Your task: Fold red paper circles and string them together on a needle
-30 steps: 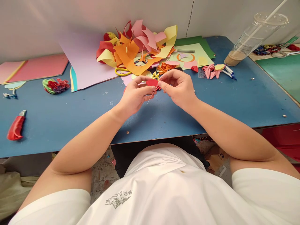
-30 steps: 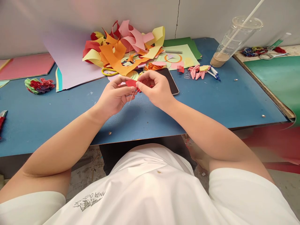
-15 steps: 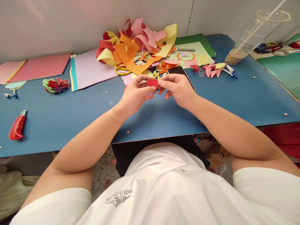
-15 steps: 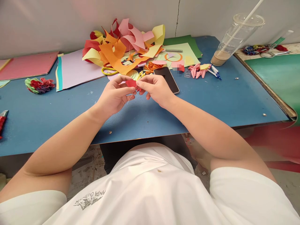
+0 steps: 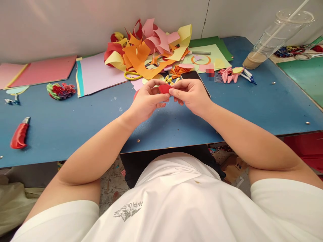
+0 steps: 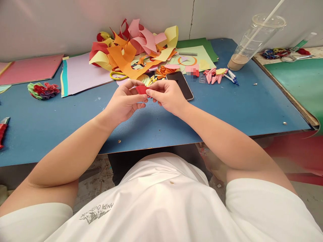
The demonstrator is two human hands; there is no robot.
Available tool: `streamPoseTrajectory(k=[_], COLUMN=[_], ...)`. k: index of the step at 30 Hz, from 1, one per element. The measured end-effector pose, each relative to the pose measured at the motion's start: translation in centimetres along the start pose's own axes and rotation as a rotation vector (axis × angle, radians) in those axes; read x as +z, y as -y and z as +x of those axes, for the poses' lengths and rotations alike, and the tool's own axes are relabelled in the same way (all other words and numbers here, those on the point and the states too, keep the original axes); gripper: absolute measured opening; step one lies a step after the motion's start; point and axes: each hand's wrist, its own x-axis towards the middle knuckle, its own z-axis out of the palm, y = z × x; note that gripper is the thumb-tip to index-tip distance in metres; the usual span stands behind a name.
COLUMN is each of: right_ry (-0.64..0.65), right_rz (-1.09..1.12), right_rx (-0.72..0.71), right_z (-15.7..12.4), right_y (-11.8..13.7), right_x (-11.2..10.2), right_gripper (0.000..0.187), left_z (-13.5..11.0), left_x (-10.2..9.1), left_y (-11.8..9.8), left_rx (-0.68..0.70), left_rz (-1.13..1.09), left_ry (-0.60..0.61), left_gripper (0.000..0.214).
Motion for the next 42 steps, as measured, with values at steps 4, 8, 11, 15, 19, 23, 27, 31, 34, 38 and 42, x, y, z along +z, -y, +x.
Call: streamPoseTrajectory(k=[4, 8, 11, 15, 19, 23, 27, 31, 34, 38, 42], right_ry=[0.011, 0.032, 0.045, 0.038, 0.018, 0.030, 0.031, 0.031, 0.006, -0.004, 0.040], right_rz=[-0.016, -0.038, -0.044, -0.044, -0.007, -0.007, -0.026, -0.006, 0.009, 0.031, 0.055], right_rx=[0.024, 0.048, 0.048, 0.039, 0.035, 0.044, 0.046, 0.025, -0.006, -0.020, -0.045], right_z=[-0.1, -0.3, -0.3, -0.2, -0.2, -0.3, -0.2, -0.2, -0.2, -0.2, -0.2], right_y=[0.0, -0.1, -0.2, -0.4, -0.1, 0.2, 0.2, 0.2, 0.1, -0.1, -0.3], right_x=[0.0, 0.0, 0.0, 0.1, 0.2, 0.2, 0.1, 0.3, 0.4, 0.3, 0.2], right_gripper=[0.022, 0.040, 0.046, 0.039, 0.038, 0.043, 0.045, 0.040, 0.032, 0.035, 0.053], left_z=[-0.1, 0.0, 0.1, 0.1, 0.2, 0.3, 0.4, 0.4, 0.3, 0.1, 0.2], left_x=[0.1, 0.0, 0.0, 0.1, 0.1, -0.1, -0.2, -0.2, -0.2, -0.1, -0.1], left_y=[0.0, 0.1, 0.3, 0.6, 0.8, 0.9, 1.0, 1.0, 0.7, 0.5, 0.8], left_rx=[0.007, 0.012, 0.012, 0.077, 0.139, 0.159, 0.167, 0.199, 0.198, 0.145, 0.172], left_rz=[0.029, 0.054, 0.068, 0.081, 0.073, 0.083, 0.084, 0.073, 0.063, 0.035, 0.044], left_ry=[-0.024, -0.037, -0.039, -0.044, -0.037, -0.036, -0.034, -0.024, -0.028, -0.045, -0.035], left_gripper=[0.055, 0.053, 0.052, 0.047, 0.044, 0.040, 0.037, 0.039, 0.039, 0.033, 0.030])
